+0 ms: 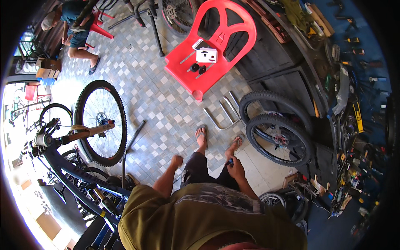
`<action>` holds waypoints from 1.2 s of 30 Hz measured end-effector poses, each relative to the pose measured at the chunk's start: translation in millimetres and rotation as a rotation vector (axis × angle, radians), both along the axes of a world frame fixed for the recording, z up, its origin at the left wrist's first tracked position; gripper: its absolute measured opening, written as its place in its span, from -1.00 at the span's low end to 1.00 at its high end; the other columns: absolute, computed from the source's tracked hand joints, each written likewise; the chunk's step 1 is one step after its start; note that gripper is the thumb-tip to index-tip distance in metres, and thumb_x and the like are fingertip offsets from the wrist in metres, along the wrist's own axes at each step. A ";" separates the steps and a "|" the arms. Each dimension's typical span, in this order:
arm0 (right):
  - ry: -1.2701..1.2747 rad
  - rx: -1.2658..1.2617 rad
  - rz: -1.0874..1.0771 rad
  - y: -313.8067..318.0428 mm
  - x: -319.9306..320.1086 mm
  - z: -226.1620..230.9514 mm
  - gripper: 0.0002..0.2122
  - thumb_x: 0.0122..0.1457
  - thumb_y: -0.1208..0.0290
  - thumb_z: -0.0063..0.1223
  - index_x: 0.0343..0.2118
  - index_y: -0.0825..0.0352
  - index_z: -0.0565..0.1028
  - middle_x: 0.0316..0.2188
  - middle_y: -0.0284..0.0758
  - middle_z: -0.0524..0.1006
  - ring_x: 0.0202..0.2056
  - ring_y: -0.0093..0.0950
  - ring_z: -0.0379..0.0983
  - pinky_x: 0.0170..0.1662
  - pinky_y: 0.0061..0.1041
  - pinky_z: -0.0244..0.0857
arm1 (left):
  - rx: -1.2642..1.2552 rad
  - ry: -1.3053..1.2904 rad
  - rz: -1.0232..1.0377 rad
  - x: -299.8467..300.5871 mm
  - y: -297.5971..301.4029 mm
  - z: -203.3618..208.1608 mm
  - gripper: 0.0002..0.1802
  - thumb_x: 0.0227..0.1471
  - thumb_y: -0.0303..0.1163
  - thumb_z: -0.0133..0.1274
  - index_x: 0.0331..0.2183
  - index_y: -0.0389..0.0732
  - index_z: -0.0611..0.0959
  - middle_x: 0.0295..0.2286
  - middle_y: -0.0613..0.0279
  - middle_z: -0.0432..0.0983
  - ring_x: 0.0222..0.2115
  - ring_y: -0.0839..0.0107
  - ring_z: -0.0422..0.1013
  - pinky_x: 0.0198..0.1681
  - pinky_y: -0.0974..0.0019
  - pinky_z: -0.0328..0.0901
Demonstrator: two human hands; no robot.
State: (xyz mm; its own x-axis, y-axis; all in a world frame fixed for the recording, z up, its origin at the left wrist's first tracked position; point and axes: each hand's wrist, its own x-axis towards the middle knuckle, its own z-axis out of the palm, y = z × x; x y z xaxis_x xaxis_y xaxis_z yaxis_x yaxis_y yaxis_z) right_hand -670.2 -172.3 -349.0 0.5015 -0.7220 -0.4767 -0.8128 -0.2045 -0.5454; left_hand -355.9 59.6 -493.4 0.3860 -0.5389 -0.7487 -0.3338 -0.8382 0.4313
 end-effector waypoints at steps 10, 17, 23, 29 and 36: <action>0.102 0.060 0.043 -35.6 -13.8 23.1 -0.57 0.26 0.33 0.17 0.17 0.23 0.39 -0.27 0.08 0.64 -0.21 0.10 0.61 -0.14 0.03 0.45 | 0.104 -0.077 0.110 -2.1 82.3 93.9 -0.45 0.35 -0.05 -0.16 -0.37 -0.20 0.79 -0.35 -0.08 0.71 -0.17 -0.06 0.61 -0.06 -0.07 0.44; -0.048 -0.018 -0.109 -48.6 -1.2 69.6 -0.72 0.26 0.18 0.18 -0.02 0.14 0.62 -0.17 -0.12 0.67 -0.11 0.00 0.61 -0.05 -0.08 0.48 | -0.475 -0.086 0.158 94.9 -125.5 126.8 -0.41 0.38 0.01 -0.11 -0.47 -0.28 0.66 -0.59 0.02 0.56 -0.65 0.16 0.55 -0.44 0.04 0.42; 0.016 -0.184 -0.352 -43.2 -65.2 89.8 -0.74 0.24 0.39 0.09 -0.05 0.27 0.63 -0.22 -0.01 0.67 -0.18 0.02 0.62 -0.06 -0.07 0.48 | -0.527 0.036 -0.021 67.9 -271.1 194.3 -0.34 0.41 0.08 -0.16 -0.45 -0.32 0.61 -0.60 0.10 0.50 -0.65 0.24 0.56 -0.48 0.12 0.42; -0.116 -0.417 -0.584 -89.0 -181.6 108.2 -0.77 0.22 0.46 0.12 -0.09 0.31 0.65 -0.29 -0.05 0.67 -0.26 -0.06 0.63 -0.17 -0.20 0.48 | -0.537 0.107 -0.160 -31.7 -323.9 228.8 -0.21 0.31 0.24 0.00 -0.57 -0.36 0.63 -0.72 0.03 0.52 -0.68 0.31 0.51 -0.51 0.13 0.36; -0.334 -0.644 -0.409 -291.2 -175.9 238.9 -0.61 0.22 0.57 0.09 0.12 0.22 0.58 -0.18 -0.07 0.60 -0.20 -0.10 0.56 -0.12 -0.17 0.42 | -0.499 0.266 -0.310 -105.2 -291.1 204.1 -0.48 0.29 -0.02 0.16 -0.50 -0.28 0.61 -0.64 0.15 0.59 -0.61 0.45 0.51 -0.48 0.34 0.36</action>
